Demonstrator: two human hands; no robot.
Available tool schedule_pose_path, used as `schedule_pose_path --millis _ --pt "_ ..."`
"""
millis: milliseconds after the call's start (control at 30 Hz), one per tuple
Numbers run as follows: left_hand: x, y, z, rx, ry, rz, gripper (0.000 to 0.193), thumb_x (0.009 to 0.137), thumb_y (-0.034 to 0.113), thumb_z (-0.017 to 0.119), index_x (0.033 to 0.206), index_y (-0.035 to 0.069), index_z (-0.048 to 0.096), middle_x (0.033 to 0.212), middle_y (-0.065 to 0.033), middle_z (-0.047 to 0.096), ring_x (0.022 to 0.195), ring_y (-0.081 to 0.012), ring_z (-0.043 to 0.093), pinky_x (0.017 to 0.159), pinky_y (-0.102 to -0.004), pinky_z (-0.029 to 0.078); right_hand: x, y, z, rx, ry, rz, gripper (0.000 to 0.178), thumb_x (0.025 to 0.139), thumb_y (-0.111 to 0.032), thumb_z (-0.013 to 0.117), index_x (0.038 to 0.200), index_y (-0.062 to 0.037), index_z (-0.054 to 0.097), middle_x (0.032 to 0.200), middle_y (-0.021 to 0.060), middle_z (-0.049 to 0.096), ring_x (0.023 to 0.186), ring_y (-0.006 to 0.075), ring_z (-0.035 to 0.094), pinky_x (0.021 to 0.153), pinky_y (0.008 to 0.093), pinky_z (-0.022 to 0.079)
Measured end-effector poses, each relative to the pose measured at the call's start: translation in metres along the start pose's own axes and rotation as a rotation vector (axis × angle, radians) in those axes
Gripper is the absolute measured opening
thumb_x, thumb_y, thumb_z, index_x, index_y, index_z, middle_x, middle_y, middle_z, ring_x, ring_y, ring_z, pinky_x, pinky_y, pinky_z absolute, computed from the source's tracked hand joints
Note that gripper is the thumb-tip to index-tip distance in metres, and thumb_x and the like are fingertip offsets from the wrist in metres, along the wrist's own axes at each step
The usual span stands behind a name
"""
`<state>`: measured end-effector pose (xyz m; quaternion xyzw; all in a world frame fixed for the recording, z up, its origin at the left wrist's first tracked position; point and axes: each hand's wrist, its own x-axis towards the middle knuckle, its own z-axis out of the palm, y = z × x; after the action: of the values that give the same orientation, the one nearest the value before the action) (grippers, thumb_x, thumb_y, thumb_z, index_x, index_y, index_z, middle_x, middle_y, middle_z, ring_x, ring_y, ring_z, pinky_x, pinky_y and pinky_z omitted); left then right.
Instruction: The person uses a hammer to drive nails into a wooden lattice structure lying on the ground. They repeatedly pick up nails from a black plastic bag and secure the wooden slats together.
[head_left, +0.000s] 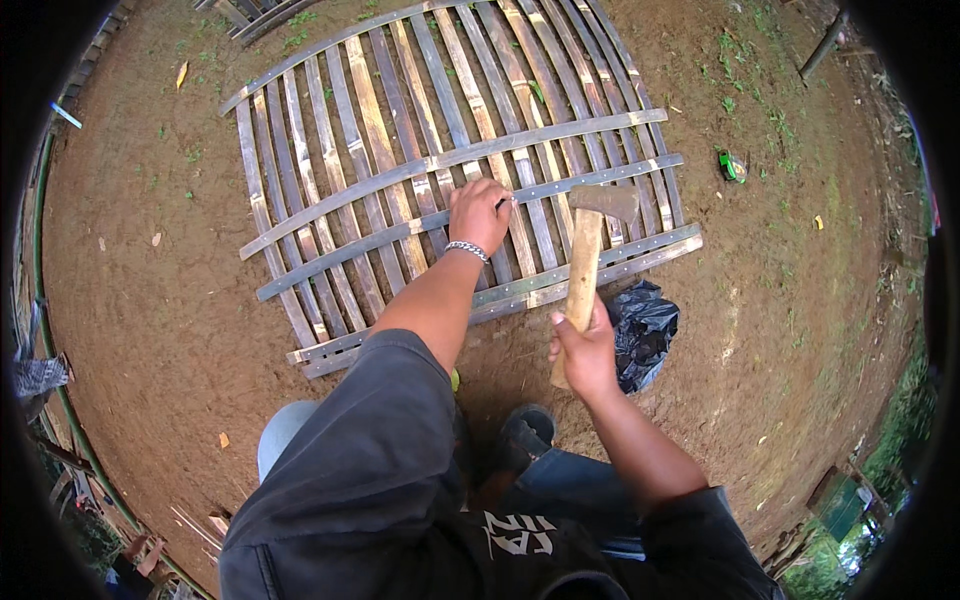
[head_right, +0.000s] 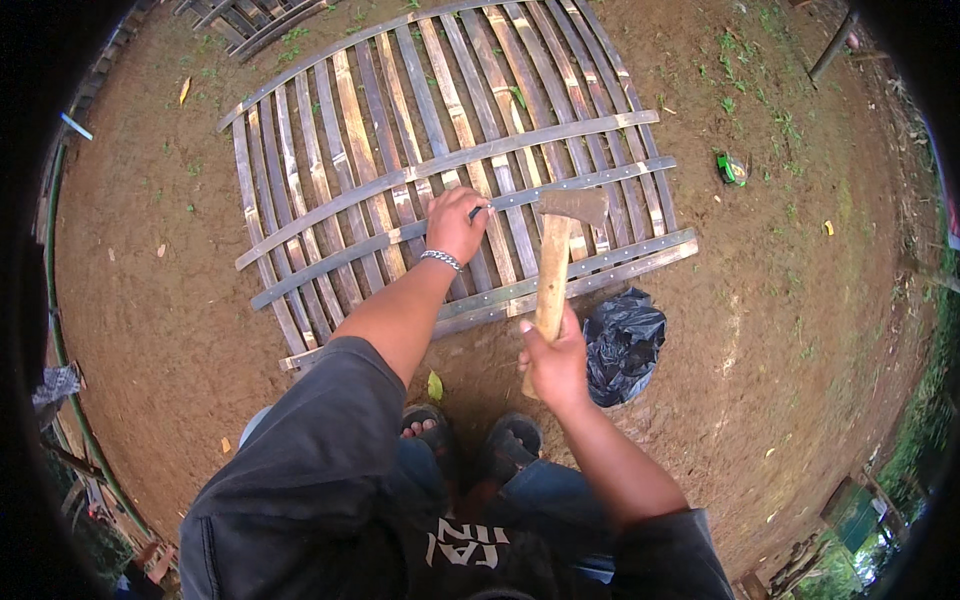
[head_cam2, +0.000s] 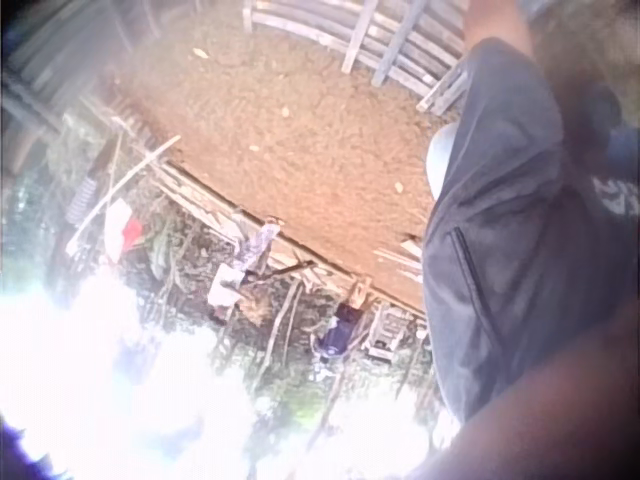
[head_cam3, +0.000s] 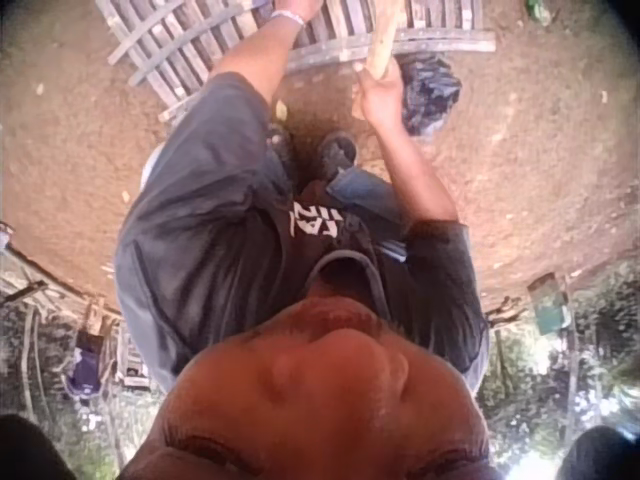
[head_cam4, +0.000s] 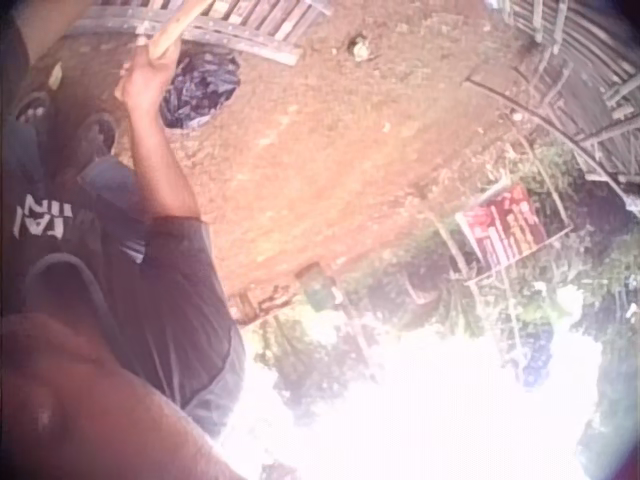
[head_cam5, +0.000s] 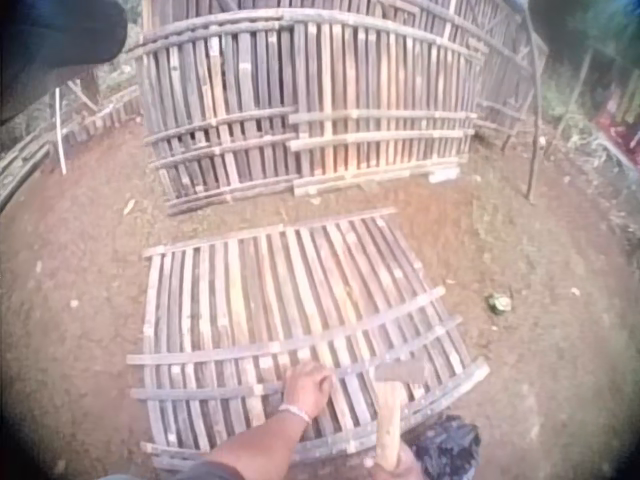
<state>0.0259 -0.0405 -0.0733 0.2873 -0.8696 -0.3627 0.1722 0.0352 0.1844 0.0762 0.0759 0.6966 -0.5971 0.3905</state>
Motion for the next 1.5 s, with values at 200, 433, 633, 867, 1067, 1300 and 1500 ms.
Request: schedule_pose_path --millis 200,433,633,867,1067,1300,1500 --pt "0.001 -0.001 0.005 -0.001 0.039 0.012 0.009 0.086 0.017 0.072 0.086 0.008 0.072 0.1 -0.0064 0.069 0.104 -0.0284 0.062 0.094 -0.0444 0.045 0.022 0.028 -0.005 -0.203 -0.053 0.058 0.057 0.096 -0.005 0.066 0.147 -0.0048 0.042 0.089 0.008 0.064 0.062 0.0149 0.061 0.053 0.0305 0.051" --pt "-0.001 -0.002 0.009 0.01 0.098 0.042 0.009 0.084 0.017 0.073 0.085 0.009 0.072 0.1 -0.0067 0.07 0.101 -0.0297 0.063 0.091 -0.0444 0.045 0.057 0.028 -0.01 -0.85 -0.017 -0.272 0.06 0.098 -0.017 0.06 0.152 -0.0076 0.037 0.122 0.0318 0.064 0.108 0.0522 0.063 0.092 0.0545 0.051" --pt "0.0 -0.003 0.01 0.021 0.109 0.05 0.007 0.084 0.017 0.072 0.084 0.01 0.072 0.102 -0.0064 0.07 0.101 -0.0301 0.063 0.091 -0.0443 0.045 0.069 0.028 -0.007 -1.038 -0.058 -0.308 0.06 0.099 -0.018 0.059 0.153 -0.0123 0.035 0.123 0.0323 0.063 0.105 0.0533 0.063 0.088 0.0584 0.051" --pt "-0.001 -0.005 0.01 0.022 0.112 0.053 0.007 0.082 0.016 0.072 0.083 0.01 0.07 0.101 -0.0067 0.069 0.101 -0.03 0.063 0.091 -0.0442 0.045 0.071 0.03 -0.003 -1.036 -0.017 -0.389 0.058 0.098 -0.017 0.06 0.152 -0.014 0.039 0.125 0.0306 0.063 0.104 0.0524 0.063 0.087 0.0579 0.052" --pt "-0.001 0.001 0.008 -0.002 0.115 0.026 0.006 0.082 0.016 0.072 0.082 0.01 0.07 0.098 -0.0062 0.069 0.099 -0.0293 0.063 0.09 -0.0441 0.045 0.074 0.034 -0.004 -0.903 0.065 -0.706 0.057 0.097 -0.015 0.061 0.15 -0.0138 0.043 0.122 0.0298 0.065 0.105 0.0512 0.064 0.089 0.0555 0.052" --pt "0.0 -0.002 0.008 0.004 0.105 0.02 0.006 0.082 0.014 0.072 0.081 0.009 0.07 0.095 -0.0056 0.068 0.097 -0.029 0.063 0.089 -0.0432 0.045 0.071 0.03 -0.006 -1.003 0.017 -0.471 0.057 0.097 -0.014 0.061 0.15 -0.0103 0.042 0.126 0.0306 0.063 0.109 0.0502 0.063 0.092 0.0545 0.052" --pt "0.001 -0.002 0.006 0.007 0.096 0.015 0.005 0.082 0.013 0.072 0.081 0.009 0.07 0.095 -0.0054 0.068 0.097 -0.0286 0.063 0.089 -0.0426 0.045 0.072 0.028 -0.004 -1.079 -0.053 -0.247 0.056 0.097 -0.012 0.061 0.15 -0.0076 0.042 0.13 0.0298 0.061 0.114 0.0493 0.062 0.095 0.0518 0.052"
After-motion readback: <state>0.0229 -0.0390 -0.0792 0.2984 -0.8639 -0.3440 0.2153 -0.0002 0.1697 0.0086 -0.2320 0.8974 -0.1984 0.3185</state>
